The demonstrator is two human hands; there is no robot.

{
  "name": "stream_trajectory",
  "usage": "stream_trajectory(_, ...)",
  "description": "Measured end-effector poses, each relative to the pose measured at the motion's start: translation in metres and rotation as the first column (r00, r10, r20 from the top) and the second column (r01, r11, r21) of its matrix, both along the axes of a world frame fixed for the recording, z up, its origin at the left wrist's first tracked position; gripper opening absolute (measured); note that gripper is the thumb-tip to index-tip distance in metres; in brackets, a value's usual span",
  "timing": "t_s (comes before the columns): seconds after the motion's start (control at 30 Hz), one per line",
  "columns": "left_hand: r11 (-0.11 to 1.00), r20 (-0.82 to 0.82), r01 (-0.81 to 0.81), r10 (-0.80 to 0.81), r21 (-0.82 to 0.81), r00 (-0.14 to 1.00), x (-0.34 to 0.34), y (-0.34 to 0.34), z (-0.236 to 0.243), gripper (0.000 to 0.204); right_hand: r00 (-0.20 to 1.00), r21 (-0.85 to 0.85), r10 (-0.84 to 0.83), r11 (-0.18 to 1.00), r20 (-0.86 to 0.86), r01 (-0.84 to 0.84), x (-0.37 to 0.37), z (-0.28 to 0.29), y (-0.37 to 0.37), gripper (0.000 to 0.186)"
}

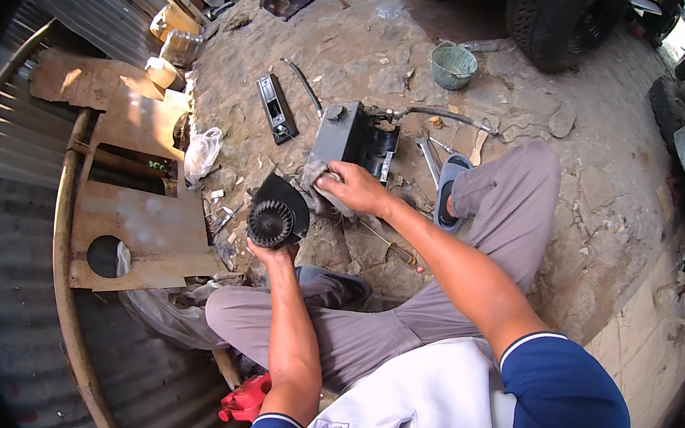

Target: The person cleans and reassembles various mechanical components, including a cylindrical blower and a metal housing, by hand and with a cloth.

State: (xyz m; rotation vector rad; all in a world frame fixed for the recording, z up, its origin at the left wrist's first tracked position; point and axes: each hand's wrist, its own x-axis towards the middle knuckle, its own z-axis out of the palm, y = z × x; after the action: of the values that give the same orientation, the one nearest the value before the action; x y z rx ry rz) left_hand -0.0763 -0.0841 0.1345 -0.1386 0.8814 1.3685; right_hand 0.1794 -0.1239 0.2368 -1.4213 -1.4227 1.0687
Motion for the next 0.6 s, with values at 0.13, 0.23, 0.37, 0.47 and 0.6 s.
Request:
stream_trajectory(0.13,0.997,-0.036,0.077,-0.078,-0.018,0.996,0.017,-0.001,0.015,0.059,0.998,0.110,-0.043,0.993,0.036,0.039,-0.031,-0.005,0.032,0.033)
stream_trajectory(0.23,0.998,-0.020,0.058,-0.058,0.012,0.998,0.006,0.002,-0.004,0.065,0.982,0.156,-0.141,0.980,0.123,0.121,-0.067,-0.015,0.014,0.031)
stream_trajectory(0.37,0.997,-0.036,-0.069,0.070,0.017,0.997,-0.004,0.010,-0.015,0.080,0.992,0.167,-0.111,0.979,-0.066,0.121,-0.086,-0.033,-0.039,0.028)
stream_trajectory(0.47,0.994,-0.088,-0.089,0.094,0.065,0.992,-0.012,0.011,-0.012,0.079,0.996,0.031,-0.001,1.000,-0.090,0.004,-0.080,-0.047,-0.053,0.029)
stream_trajectory(0.6,0.994,-0.040,-0.081,0.084,0.073,0.996,-0.012,0.014,-0.001,0.077,0.934,-0.223,0.287,0.945,0.214,-0.239,-0.037,-0.060,-0.059,0.034)
